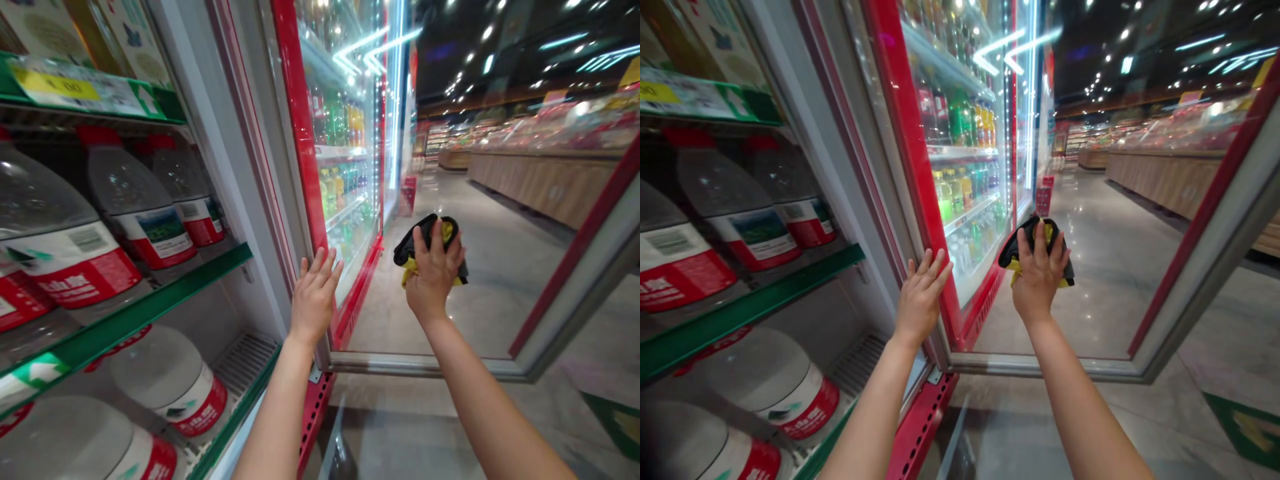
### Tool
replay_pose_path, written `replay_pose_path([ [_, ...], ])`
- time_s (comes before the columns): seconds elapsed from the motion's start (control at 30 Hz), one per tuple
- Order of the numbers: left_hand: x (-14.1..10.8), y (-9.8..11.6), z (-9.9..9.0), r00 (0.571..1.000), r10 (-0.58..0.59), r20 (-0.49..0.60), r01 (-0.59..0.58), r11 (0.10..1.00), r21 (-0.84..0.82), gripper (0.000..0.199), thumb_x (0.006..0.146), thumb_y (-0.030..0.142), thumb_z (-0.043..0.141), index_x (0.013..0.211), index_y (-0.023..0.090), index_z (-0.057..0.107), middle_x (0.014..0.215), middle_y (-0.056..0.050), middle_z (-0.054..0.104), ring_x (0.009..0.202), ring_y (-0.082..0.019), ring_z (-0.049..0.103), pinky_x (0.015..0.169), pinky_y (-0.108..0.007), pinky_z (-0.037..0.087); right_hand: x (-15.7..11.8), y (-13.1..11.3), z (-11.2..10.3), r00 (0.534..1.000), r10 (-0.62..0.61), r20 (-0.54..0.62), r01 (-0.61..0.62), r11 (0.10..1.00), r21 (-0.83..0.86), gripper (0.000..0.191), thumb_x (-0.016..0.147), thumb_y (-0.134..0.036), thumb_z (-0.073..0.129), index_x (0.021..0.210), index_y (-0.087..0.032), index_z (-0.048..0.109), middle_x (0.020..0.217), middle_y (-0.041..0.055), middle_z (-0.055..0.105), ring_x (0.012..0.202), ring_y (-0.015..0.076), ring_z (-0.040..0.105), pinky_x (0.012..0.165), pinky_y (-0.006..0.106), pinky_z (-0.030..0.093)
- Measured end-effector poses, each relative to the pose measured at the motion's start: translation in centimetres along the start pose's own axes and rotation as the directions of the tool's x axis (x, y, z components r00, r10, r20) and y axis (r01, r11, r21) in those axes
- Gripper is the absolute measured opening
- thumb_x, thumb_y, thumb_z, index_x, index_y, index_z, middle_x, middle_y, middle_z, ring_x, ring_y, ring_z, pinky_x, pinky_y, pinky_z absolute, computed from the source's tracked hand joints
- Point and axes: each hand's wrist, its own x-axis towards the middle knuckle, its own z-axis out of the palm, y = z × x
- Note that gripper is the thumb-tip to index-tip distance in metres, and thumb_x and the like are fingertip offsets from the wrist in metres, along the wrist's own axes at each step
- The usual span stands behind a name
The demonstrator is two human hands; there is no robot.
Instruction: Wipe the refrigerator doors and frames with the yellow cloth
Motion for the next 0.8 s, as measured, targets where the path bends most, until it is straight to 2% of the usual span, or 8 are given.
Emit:
replay_pose_path([
  [0.07, 0.1, 0.2, 0.2, 0.999, -0.012, 0.031, 0.013, 1.000, -0.015, 0.071, 0.087, -0.008, 0.040, 0.150, 0.024, 0.046, 0.158, -0.011, 0.043, 0.154, -0.020, 0.021, 0.126, -0.056, 0.024, -1.7, 0.5, 0.4, 0.998, -0.045, 0.038, 0.045, 0.999, 0.000, 0.093, 0.077, -0.003, 0.048, 0.161, -0.033, 0.026, 0.172, 0.0014, 0.012, 0.158, 0.0353, 0.001, 0.120, 0.069, 0.017],
  [0.17, 0.4, 0.8, 0.5, 0.998, -0.040, 0.053, 0.042, 0.999, -0.034, 0.072, 0.086, -0.008, 0.040, 0.151, 0.024, 0.045, 0.161, -0.011, 0.037, 0.155, -0.021, 0.018, 0.126, -0.057, 0.023, -6.8, 1.7, 1.2, 0.982, -0.147, 0.116, 0.147, 0.989, 0.009, 0.081, 0.084, -0.006, 0.050, 0.159, -0.034, 0.033, 0.171, 0.0012, 0.019, 0.159, 0.0315, -0.001, 0.123, 0.065, 0.013],
  [0.33, 1.3, 2.2, 1.0, 0.987, -0.005, 0.163, 0.024, 0.993, -0.117, 0.079, 0.084, -0.010, 0.036, 0.152, 0.029, 0.043, 0.164, -0.006, 0.034, 0.156, -0.018, 0.008, 0.125, -0.055, 0.025, -15.5, 3.0, 2.7, 0.888, -0.407, 0.216, 0.389, 0.913, 0.120, 0.057, 0.091, -0.009, 0.050, 0.140, -0.034, 0.061, 0.159, -0.0035, 0.046, 0.159, 0.0193, -0.001, 0.129, 0.048, -0.002],
  [0.4, 1.5, 2.5, 1.2, 0.973, 0.005, 0.230, 0.029, 0.989, -0.146, 0.082, 0.081, -0.011, 0.036, 0.153, 0.028, 0.042, 0.165, -0.006, 0.032, 0.157, -0.019, 0.005, 0.125, -0.055, 0.026, -16.3, 2.4, 3.5, 0.873, -0.436, 0.218, 0.408, 0.898, 0.161, 0.055, 0.092, -0.008, 0.048, 0.137, -0.036, 0.064, 0.155, -0.0052, 0.051, 0.159, 0.0178, 0.001, 0.129, 0.047, -0.002],
  [0.5, 1.7, 2.6, 1.4, 0.951, -0.022, 0.308, 0.064, 0.990, -0.125, 0.083, 0.079, -0.011, 0.037, 0.153, 0.027, 0.042, 0.167, -0.005, 0.026, 0.157, -0.021, 0.004, 0.125, -0.056, 0.026, -15.6, 0.2, 4.9, 0.902, -0.370, 0.225, 0.336, 0.925, 0.176, 0.056, 0.094, -0.009, 0.047, 0.141, -0.036, 0.060, 0.155, -0.0017, 0.051, 0.159, 0.0218, 0.005, 0.129, 0.053, -0.001],
  [0.6, 1.9, 2.5, 1.6, 0.933, -0.044, 0.357, 0.072, 0.995, -0.066, 0.081, 0.081, -0.009, 0.040, 0.152, 0.028, 0.043, 0.167, -0.004, 0.025, 0.157, -0.023, 0.007, 0.125, -0.056, 0.026, -16.4, -1.4, 6.0, 0.908, -0.343, 0.240, 0.303, 0.934, 0.187, 0.053, 0.096, -0.012, 0.049, 0.144, -0.033, 0.057, 0.153, 0.0034, 0.053, 0.157, 0.0266, 0.019, 0.127, 0.056, -0.004],
  [0.7, 2.1, 2.4, 1.9, 0.925, -0.067, 0.374, 0.076, 0.997, -0.010, 0.080, 0.083, -0.007, 0.043, 0.153, 0.032, 0.042, 0.167, -0.001, 0.025, 0.157, -0.023, 0.012, 0.126, -0.055, 0.026, -19.6, -0.7, 6.7, 0.806, -0.531, 0.263, 0.440, 0.834, 0.334, 0.045, 0.097, -0.014, 0.053, 0.136, -0.033, 0.064, 0.140, -0.0003, 0.066, 0.147, 0.0228, 0.042, 0.129, 0.049, -0.004],
  [0.8, 2.2, 2.3, 2.1, 0.918, -0.081, 0.388, 0.080, 0.997, 0.020, 0.082, 0.085, -0.005, 0.045, 0.155, 0.037, 0.037, 0.167, 0.002, 0.024, 0.157, -0.024, 0.015, 0.125, -0.056, 0.026, -21.6, 0.4, 7.2, 0.669, -0.690, 0.276, 0.501, 0.693, 0.518, 0.035, 0.097, -0.014, 0.057, 0.124, -0.032, 0.071, 0.125, -0.0031, 0.075, 0.138, 0.0167, 0.054, 0.130, 0.042, 0.015],
])
